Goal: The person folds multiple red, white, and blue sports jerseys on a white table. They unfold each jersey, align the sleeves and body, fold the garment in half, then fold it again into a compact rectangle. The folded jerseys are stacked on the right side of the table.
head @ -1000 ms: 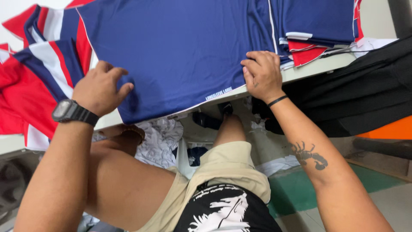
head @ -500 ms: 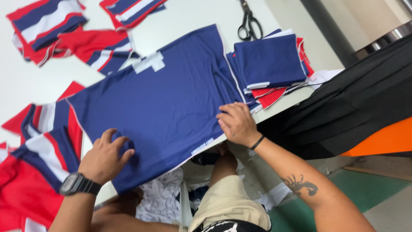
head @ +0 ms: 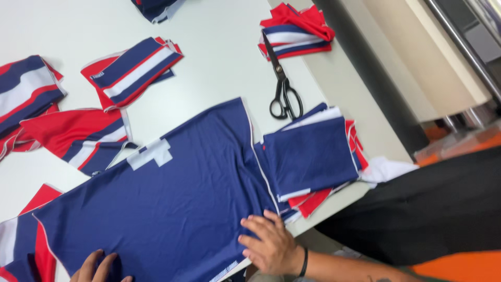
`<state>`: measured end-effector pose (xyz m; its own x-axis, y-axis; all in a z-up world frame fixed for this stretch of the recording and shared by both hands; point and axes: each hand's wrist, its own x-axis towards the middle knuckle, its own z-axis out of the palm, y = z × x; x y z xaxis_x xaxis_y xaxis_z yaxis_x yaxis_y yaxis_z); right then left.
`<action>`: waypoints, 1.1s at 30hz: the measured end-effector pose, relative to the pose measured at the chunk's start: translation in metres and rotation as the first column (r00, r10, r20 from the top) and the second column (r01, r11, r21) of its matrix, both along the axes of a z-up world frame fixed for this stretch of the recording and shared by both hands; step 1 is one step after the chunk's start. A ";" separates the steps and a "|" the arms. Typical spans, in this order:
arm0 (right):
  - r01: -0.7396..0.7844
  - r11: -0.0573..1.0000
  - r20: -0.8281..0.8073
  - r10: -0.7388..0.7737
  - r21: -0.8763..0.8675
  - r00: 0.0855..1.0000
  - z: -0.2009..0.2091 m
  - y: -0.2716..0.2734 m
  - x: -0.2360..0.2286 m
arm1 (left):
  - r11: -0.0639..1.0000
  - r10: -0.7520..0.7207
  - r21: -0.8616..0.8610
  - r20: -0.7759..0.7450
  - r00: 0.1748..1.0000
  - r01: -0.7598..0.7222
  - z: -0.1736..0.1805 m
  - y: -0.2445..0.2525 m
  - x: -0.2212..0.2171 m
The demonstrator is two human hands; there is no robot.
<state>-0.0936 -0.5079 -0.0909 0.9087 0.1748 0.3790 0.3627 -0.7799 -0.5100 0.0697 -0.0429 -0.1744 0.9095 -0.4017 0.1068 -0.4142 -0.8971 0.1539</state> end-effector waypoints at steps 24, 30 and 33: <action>-0.116 0.984 -0.048 0.124 0.135 0.991 0.106 -0.145 0.240 | 0.740 0.673 -0.155 0.172 0.720 -0.655 0.064 -0.198 -0.131; -0.196 0.964 -0.276 0.141 -0.181 0.951 0.031 -0.117 0.299 | 0.730 0.682 -0.208 0.169 0.711 -0.651 0.067 -0.203 -0.135; -0.162 0.949 -0.281 0.084 -0.269 0.956 0.011 -0.115 0.312 | 0.717 0.693 -0.254 0.158 0.703 -0.650 0.074 -0.209 -0.131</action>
<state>0.2185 -0.6227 -0.0795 0.9329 0.3571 0.0469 0.3490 -0.8643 -0.3622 -0.0609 -0.2515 -0.1001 0.8694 0.3508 0.3480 0.2471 -0.9185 0.3088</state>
